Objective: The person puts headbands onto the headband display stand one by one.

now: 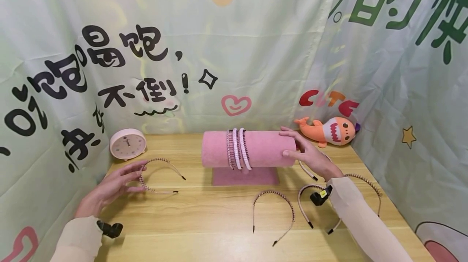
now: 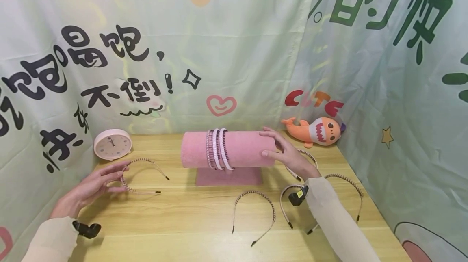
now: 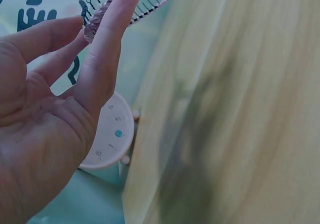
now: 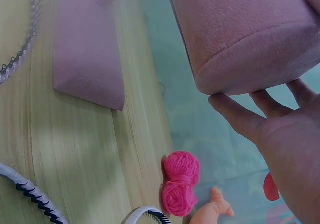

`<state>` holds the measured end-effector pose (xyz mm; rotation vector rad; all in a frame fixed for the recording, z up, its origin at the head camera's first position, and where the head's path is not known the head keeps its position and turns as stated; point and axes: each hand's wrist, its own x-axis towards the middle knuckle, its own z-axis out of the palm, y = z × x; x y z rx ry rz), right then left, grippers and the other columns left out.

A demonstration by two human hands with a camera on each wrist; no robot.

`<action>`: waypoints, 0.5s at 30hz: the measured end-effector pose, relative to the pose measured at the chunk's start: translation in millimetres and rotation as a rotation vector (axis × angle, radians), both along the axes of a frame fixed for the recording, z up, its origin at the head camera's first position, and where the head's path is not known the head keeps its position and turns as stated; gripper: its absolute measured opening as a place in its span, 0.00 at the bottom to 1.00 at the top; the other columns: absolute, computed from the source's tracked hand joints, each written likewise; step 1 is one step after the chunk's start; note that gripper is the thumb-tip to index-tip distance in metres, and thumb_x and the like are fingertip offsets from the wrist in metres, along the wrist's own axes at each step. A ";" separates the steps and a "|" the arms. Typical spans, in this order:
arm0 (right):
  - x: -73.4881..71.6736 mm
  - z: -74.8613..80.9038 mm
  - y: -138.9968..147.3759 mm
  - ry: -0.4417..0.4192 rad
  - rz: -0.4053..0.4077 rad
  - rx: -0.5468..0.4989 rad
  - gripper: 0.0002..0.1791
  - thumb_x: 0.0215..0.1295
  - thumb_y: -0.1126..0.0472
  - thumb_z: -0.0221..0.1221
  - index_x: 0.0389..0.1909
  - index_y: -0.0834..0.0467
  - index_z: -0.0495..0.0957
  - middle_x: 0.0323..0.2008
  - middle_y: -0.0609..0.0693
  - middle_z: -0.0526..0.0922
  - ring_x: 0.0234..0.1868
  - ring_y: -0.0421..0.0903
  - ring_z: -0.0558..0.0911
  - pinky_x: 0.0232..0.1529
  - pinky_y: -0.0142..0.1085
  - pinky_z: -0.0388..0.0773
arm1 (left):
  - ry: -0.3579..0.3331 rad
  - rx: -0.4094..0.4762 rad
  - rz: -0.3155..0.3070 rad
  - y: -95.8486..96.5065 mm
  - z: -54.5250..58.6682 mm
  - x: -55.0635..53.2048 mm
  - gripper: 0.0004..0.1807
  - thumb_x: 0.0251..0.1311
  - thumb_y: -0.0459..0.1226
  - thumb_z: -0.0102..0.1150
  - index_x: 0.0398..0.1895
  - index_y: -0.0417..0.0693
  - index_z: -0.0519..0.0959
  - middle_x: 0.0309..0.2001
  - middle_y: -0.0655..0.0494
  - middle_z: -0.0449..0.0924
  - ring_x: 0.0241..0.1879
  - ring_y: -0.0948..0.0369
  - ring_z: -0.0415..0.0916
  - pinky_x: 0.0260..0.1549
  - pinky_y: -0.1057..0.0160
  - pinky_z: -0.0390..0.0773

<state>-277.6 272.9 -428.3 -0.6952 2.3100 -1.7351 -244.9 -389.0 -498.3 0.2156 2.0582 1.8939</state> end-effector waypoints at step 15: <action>1.5 0.6 0.0 -0.010 -0.002 -0.004 0.35 0.81 0.61 0.61 0.84 0.49 0.63 0.90 0.50 0.43 0.84 0.66 0.57 0.62 0.31 0.80 | 0.123 -0.147 0.035 32.3 39.6 2.1 0.34 0.84 0.42 0.56 0.84 0.36 0.62 0.69 0.66 0.75 0.59 0.72 0.80 0.51 0.48 0.90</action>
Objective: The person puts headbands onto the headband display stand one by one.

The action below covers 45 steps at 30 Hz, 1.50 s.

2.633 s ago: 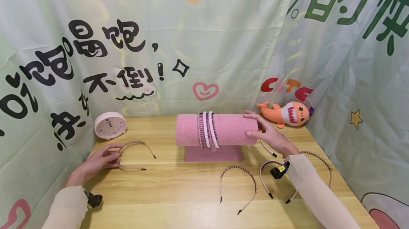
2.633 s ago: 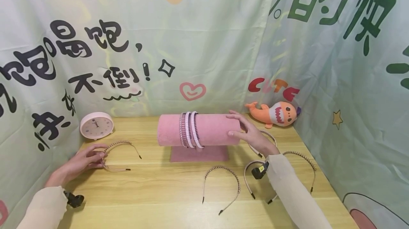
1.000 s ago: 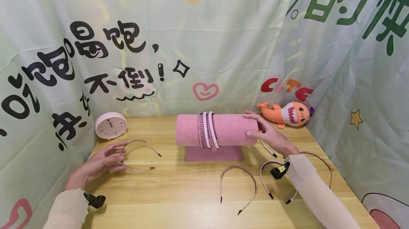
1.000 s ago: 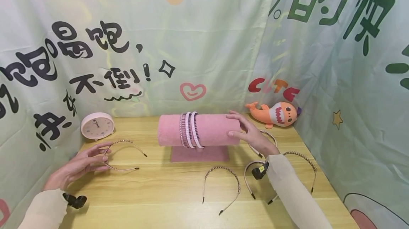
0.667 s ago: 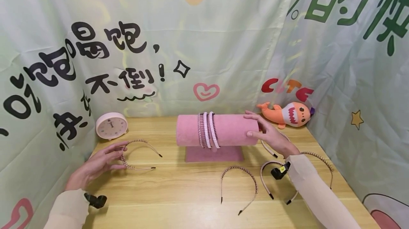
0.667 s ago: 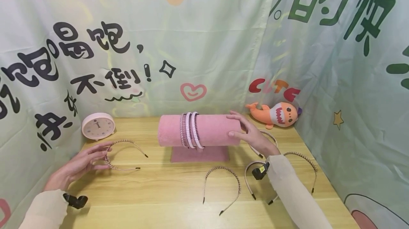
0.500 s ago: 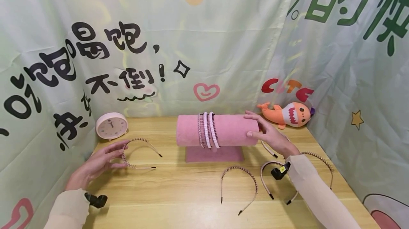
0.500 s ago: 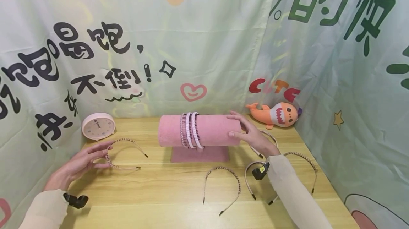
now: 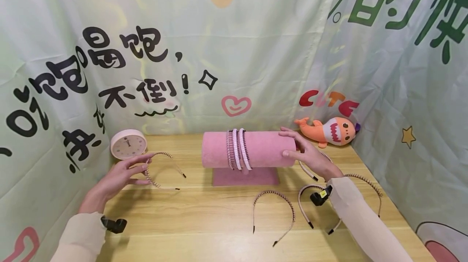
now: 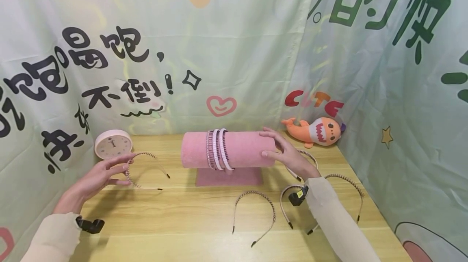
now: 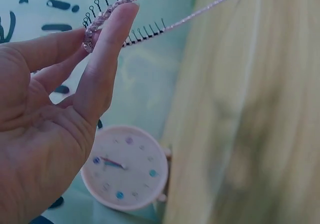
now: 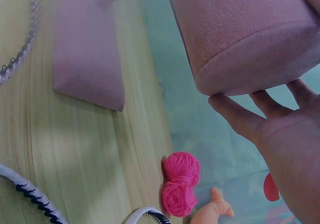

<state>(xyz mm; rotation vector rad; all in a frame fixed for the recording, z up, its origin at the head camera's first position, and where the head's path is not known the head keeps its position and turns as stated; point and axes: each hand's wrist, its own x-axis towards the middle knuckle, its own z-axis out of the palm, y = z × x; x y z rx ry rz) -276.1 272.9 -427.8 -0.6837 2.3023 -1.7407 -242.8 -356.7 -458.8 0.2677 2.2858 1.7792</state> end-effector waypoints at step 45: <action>0.4 1.1 -0.2 -0.011 -0.008 0.007 0.34 0.81 0.60 0.62 0.83 0.48 0.63 0.90 0.48 0.43 0.85 0.66 0.55 0.63 0.30 0.78 | 0.068 0.072 -0.035 149.5 78.2 -14.3 0.29 0.80 0.33 0.59 0.80 0.41 0.70 0.71 0.35 0.66 0.51 0.49 0.81 0.48 0.50 0.91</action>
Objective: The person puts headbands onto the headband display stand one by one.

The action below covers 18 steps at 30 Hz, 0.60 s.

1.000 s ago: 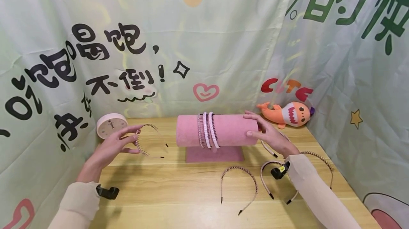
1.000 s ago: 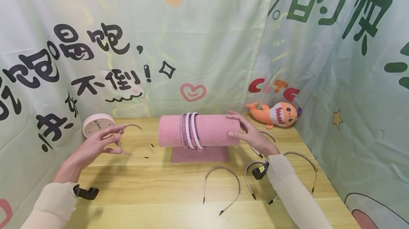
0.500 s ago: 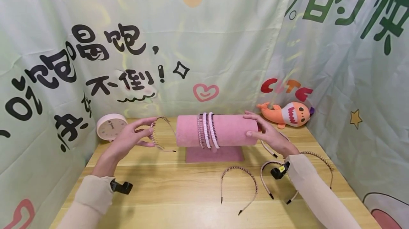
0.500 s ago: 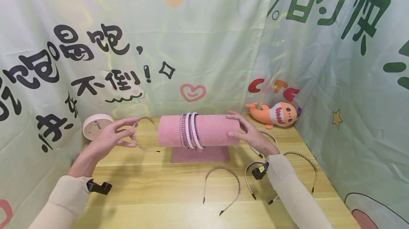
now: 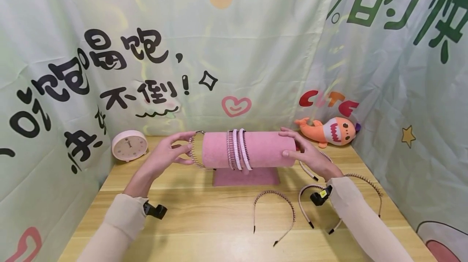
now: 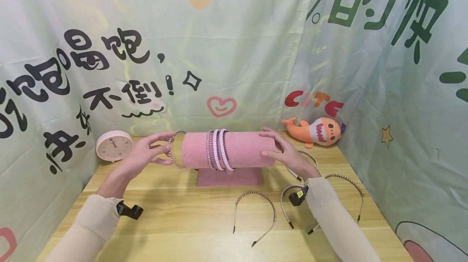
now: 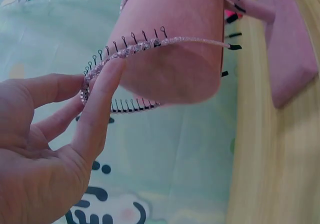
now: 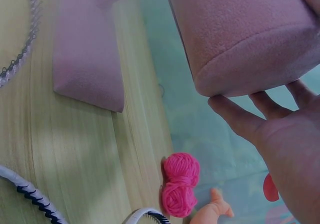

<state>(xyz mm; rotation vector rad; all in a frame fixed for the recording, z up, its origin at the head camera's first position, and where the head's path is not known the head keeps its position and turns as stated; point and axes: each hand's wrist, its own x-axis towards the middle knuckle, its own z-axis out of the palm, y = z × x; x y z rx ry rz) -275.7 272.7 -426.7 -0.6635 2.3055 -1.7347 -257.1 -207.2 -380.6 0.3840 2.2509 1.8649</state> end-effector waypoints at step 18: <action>-0.5 -1.3 1.1 0.006 0.001 0.004 0.34 0.81 0.59 0.62 0.83 0.47 0.63 0.90 0.48 0.43 0.85 0.66 0.55 0.63 0.31 0.78 | 0.001 -0.048 -0.011 29.6 4.6 -7.5 0.33 0.76 0.35 0.64 0.82 0.45 0.68 0.66 0.37 0.70 0.47 0.54 0.85 0.45 0.50 0.92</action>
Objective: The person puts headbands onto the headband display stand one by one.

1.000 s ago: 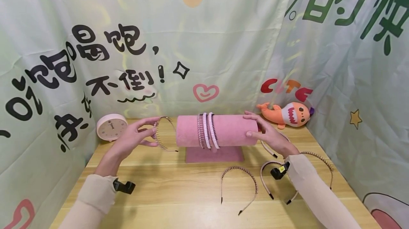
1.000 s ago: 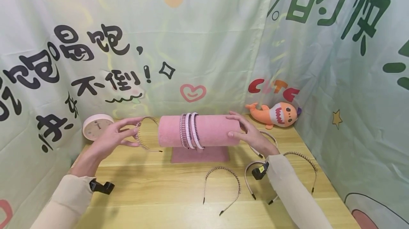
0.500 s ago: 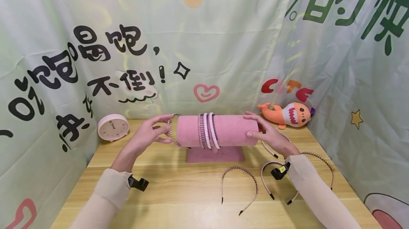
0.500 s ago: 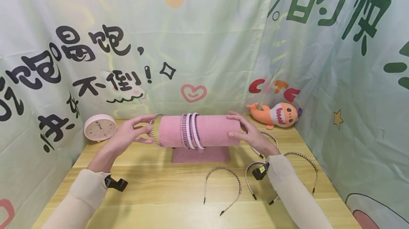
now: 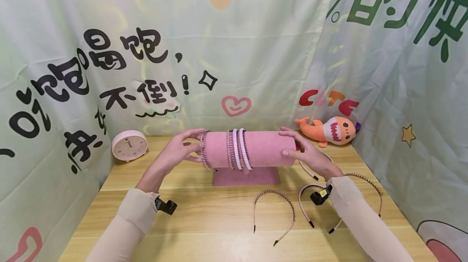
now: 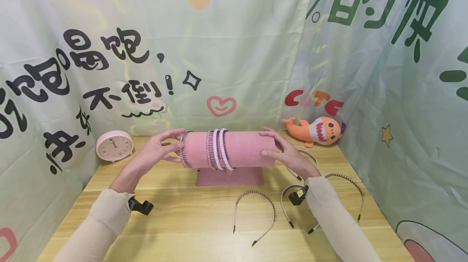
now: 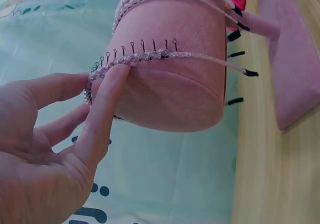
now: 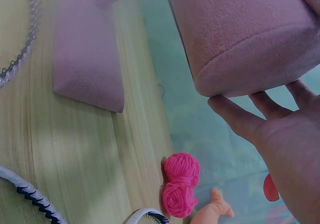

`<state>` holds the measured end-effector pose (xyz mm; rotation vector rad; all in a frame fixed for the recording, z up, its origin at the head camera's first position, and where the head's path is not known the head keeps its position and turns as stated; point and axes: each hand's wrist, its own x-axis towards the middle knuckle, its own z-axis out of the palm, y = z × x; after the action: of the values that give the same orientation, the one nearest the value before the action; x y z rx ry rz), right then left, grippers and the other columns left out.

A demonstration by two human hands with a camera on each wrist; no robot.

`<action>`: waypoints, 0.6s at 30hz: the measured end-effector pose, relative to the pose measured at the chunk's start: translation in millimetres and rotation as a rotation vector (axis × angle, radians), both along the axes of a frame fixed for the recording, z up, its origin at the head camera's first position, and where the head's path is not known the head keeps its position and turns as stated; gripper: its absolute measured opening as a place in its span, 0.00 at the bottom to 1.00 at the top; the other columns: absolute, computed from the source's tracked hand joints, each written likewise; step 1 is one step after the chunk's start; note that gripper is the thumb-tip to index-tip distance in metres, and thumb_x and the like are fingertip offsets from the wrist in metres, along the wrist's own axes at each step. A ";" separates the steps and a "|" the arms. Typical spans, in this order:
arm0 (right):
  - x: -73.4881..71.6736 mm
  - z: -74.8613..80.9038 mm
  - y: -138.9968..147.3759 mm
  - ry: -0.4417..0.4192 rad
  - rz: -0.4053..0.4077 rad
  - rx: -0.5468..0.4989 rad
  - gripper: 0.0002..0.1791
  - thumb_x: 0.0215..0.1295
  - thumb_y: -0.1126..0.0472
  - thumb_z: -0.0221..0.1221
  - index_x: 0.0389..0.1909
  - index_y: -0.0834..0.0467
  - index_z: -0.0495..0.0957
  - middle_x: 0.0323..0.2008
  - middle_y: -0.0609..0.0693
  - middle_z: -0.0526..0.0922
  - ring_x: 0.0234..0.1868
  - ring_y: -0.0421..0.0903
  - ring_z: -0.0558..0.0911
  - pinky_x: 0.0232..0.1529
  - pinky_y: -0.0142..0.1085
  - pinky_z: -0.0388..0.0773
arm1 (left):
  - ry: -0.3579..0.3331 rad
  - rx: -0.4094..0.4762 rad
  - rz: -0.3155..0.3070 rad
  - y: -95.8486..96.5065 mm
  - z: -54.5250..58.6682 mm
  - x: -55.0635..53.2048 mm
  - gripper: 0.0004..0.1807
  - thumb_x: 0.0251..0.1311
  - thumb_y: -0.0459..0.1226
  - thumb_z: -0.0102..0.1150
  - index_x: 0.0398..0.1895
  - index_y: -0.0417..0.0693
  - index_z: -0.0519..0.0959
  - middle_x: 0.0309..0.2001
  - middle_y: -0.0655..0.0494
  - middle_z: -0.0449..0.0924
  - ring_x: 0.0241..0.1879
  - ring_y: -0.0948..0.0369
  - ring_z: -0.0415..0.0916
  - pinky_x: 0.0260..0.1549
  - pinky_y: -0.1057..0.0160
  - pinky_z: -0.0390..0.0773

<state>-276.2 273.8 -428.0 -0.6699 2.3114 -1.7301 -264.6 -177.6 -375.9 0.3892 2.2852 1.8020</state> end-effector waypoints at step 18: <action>-0.5 -0.6 1.3 0.006 0.003 0.005 0.34 0.81 0.59 0.61 0.83 0.47 0.63 0.90 0.48 0.43 0.85 0.65 0.56 0.63 0.32 0.78 | 0.314 -0.211 -0.046 -11.5 -21.7 -14.1 0.30 0.79 0.43 0.64 0.80 0.52 0.73 0.79 0.47 0.68 0.77 0.42 0.69 0.74 0.38 0.73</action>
<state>-276.7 275.1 -428.6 -0.6784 2.3174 -1.7225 -278.7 -189.2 -397.7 0.7243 2.6172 1.5493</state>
